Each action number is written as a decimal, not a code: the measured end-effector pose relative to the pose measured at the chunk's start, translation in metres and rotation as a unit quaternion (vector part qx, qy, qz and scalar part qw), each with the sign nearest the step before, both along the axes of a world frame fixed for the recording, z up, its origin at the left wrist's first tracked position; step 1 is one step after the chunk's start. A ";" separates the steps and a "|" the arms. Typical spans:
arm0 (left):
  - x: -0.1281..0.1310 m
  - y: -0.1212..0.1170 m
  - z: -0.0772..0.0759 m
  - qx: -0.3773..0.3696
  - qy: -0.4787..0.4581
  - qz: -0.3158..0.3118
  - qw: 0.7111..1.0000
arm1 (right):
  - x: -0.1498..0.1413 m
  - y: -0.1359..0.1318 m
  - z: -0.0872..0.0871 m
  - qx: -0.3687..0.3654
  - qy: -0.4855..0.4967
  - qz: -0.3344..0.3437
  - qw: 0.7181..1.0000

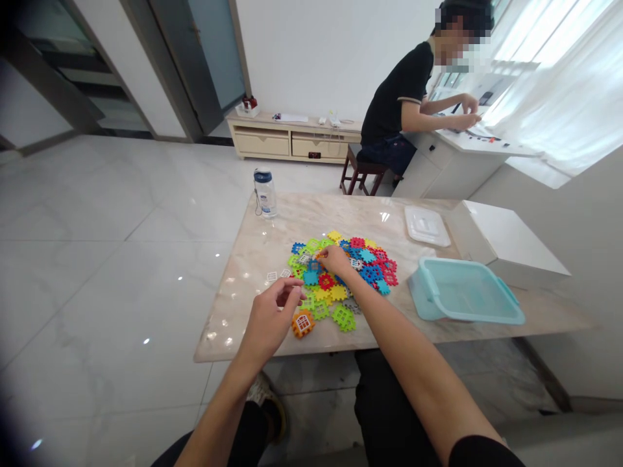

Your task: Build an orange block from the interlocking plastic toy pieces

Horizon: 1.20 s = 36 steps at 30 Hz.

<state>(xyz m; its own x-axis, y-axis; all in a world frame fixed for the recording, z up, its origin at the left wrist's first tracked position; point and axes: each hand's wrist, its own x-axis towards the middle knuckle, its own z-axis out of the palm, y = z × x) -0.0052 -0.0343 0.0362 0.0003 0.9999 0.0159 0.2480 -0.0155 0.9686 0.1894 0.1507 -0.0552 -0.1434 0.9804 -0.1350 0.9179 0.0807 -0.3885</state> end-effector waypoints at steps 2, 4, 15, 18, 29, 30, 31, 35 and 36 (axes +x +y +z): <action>-0.001 0.002 0.001 0.000 -0.003 0.003 1.000 | 0.003 -0.001 0.006 -0.002 0.011 -0.004 1.000; -0.002 0.004 0.000 0.000 -0.001 0.003 1.000 | 0.009 -0.003 0.015 -0.001 0.015 -0.015 1.000; 0.005 0.013 -0.012 -0.053 -0.083 -0.010 0.995 | 0.060 -0.091 0.101 0.236 0.072 0.060 0.967; 0.013 0.011 -0.014 -0.123 -0.152 -0.022 0.980 | 0.052 -0.132 0.106 0.329 0.052 0.149 0.931; 0.030 0.011 -0.002 -0.183 -0.288 -0.005 0.940 | 0.038 -0.152 0.124 0.317 0.010 0.323 0.892; 0.031 0.013 -0.002 -0.173 -0.278 0.005 0.945 | 0.038 -0.153 0.126 0.308 0.015 0.318 0.897; 0.032 0.014 -0.003 -0.166 -0.266 0.016 0.950 | 0.040 -0.153 0.127 0.298 0.019 0.308 0.904; 0.032 0.016 -0.015 -0.147 -0.209 0.039 0.966 | 0.048 -0.155 0.126 0.250 0.023 0.270 0.930; 0.031 0.016 -0.019 -0.147 -0.202 0.040 0.967 | 0.049 -0.156 0.124 0.236 0.018 0.269 0.933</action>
<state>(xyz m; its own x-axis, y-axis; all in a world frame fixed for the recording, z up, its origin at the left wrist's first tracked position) 0.0260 -0.0187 0.0168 -0.0241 0.9577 -0.2866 -0.1626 0.2791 0.9464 0.2380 -0.0048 0.0687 -0.6284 0.7139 0.3089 0.6818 0.6967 -0.2231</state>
